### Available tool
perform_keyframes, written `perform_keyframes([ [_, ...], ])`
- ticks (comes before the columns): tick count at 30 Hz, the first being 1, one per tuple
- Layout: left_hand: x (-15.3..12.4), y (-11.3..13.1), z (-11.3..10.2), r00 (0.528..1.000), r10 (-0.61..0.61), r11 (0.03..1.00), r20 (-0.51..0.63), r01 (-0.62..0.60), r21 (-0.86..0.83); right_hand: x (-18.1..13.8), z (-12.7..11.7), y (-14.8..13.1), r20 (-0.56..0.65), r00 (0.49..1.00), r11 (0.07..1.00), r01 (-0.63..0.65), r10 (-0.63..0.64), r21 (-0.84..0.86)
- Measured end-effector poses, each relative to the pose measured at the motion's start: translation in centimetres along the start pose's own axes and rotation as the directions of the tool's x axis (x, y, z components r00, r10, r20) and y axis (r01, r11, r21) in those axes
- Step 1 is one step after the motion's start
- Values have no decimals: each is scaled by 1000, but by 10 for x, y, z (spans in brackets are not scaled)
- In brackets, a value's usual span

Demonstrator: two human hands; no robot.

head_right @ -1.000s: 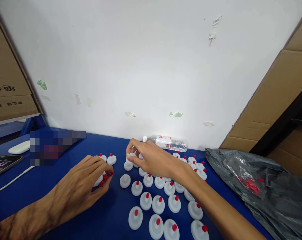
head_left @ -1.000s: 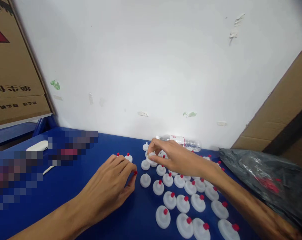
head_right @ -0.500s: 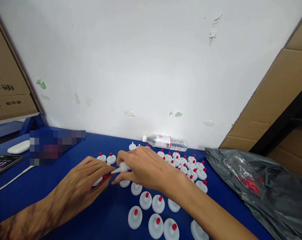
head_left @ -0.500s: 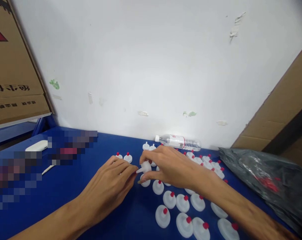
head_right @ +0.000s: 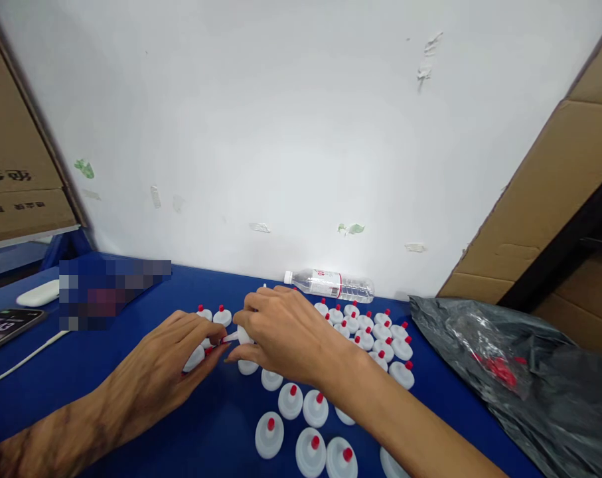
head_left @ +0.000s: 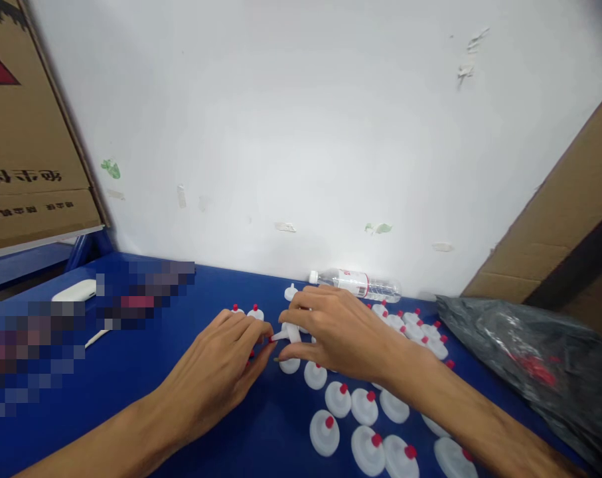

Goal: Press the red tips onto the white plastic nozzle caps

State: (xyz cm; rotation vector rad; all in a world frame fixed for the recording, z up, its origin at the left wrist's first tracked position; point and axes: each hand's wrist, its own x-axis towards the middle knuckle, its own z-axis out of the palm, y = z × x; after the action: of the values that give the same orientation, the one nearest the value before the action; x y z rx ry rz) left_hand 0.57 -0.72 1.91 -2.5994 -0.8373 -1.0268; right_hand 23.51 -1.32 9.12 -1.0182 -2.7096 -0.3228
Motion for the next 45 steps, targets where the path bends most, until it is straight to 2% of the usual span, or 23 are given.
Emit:
perform_keyframes([
  [4,1,2,-3,1000,-1,1000,-2,1,-12,0,0,-3,-10,1000,1000,14,-14,11],
  [11,2,1,-3,1000,27,1000,-3,-27,-16,1,-2,-7,43,997,998,65,-64,-20],
  [17,0,-2,1,999,44,999,-27,-44,-30,-2,-4,1,-57,994,992,99,-94,80],
  [20,-1,3,-2,999,33,995,-12,-34,-97,-1,-6,-2,-94,986,986,147,-139,79],
  [23,-2,8,-9,999,-32,967,26,37,-250,1,-6,-7,-135,974,977,195,-183,81],
  [28,2,9,-17,994,-84,911,73,107,-398,3,-6,-9,-190,962,977,210,-198,45],
  [32,3,5,-16,994,-64,901,86,95,-423,2,-9,-10,-136,970,979,204,-199,19],
  [35,3,3,-15,986,-70,930,149,118,-347,1,-11,-7,-2,996,993,94,-94,68],
  [37,4,1,-14,975,-77,969,209,122,-215,0,-11,-2,68,998,995,-1,-5,96],
  [41,4,-3,-12,955,-56,995,293,30,92,-5,-10,12,91,989,985,-130,120,113],
  [45,-1,-2,-5,959,-18,979,284,-40,198,-8,-10,25,101,979,972,-192,179,138],
])
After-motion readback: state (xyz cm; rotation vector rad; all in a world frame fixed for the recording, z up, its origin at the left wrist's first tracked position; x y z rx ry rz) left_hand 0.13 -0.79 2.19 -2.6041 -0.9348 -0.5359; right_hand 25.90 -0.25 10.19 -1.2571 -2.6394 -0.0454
